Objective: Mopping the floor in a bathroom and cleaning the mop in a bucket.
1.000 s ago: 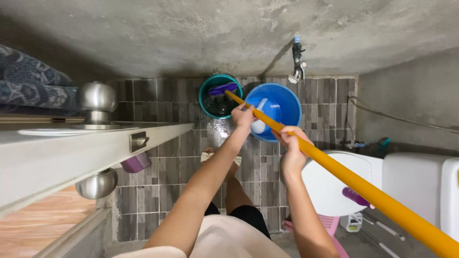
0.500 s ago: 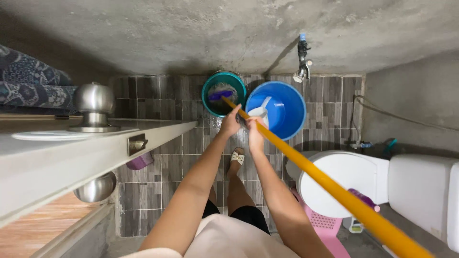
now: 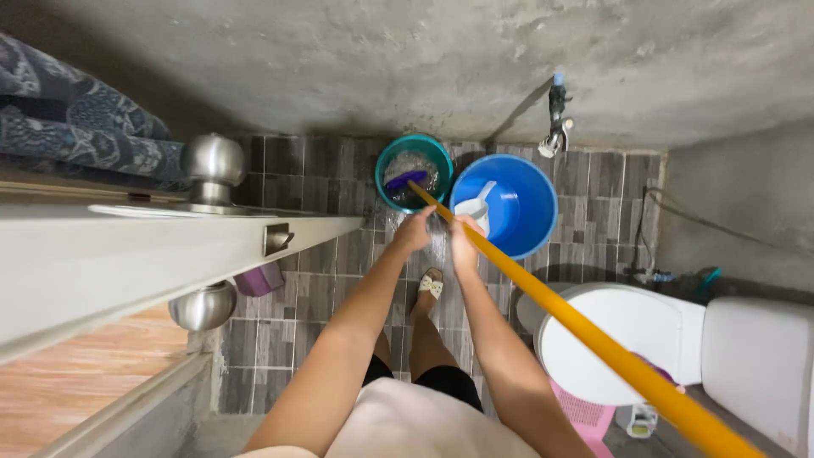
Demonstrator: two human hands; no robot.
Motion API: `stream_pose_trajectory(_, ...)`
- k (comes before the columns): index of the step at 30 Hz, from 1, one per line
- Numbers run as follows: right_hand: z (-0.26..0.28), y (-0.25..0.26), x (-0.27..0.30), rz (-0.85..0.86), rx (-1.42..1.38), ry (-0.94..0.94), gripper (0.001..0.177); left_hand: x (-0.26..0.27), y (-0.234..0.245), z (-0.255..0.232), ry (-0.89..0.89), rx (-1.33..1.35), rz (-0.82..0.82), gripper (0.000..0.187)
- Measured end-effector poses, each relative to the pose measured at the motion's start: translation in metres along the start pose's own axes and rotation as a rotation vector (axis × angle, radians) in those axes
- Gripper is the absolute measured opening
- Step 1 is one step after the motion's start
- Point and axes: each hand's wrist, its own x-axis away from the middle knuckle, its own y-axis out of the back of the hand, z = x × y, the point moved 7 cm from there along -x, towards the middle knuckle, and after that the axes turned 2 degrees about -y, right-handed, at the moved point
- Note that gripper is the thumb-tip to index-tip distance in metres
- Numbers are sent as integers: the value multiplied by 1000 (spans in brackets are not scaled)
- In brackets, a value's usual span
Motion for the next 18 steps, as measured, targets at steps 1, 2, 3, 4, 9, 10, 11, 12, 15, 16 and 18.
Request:
stream_pose_trajectory(1, 5, 4, -2, 0, -4, 7, 15, 0, 7, -8, -5, -2, -6, 77)
stream_pose_trajectory(2, 9, 11, -4, -24, -155, 7, 15, -1, 11, -15, 15, -24, 22, 81)
stream_pose_trajectory(3, 8, 24, 2, -55, -298, -4, 15, 6, 6, -20, 40, -42, 64, 84)
stream_pose_trajectory(4, 37, 30, 12, -61, -294, -9, 15, 8, -9, -15, 40, -40, 73, 84)
stream_pose_trajectory(9, 140, 50, 47, -44, -415, -76, 9, -39, -102, 45, 173, 545, 23, 102)
stream_pose_trajectory(10, 145, 56, 52, -51, -414, -75, 9, -51, -110, 52, 171, 545, 29, 102)
stream_pose_trajectory(11, 151, 61, 57, -42, -432, -87, 9, -64, -117, 55, 133, 846, -17, 101)
stream_pose_trajectory(12, 157, 66, 62, -33, -450, -98, 10, -77, -124, 59, 93, 1146, -65, 100)
stream_pose_trajectory(15, 174, 84, 76, -53, -453, -83, 10, -89, -88, 40, 56, 1369, -170, 94)
stream_pose_trajectory(16, 190, 87, 85, -56, -453, -87, 10, -78, -85, 31, 60, 1368, -168, 94)
stream_pose_trajectory(18, 233, 90, 93, -32, -399, -5, 8, -67, -73, 21, 234, 1310, -275, 71)
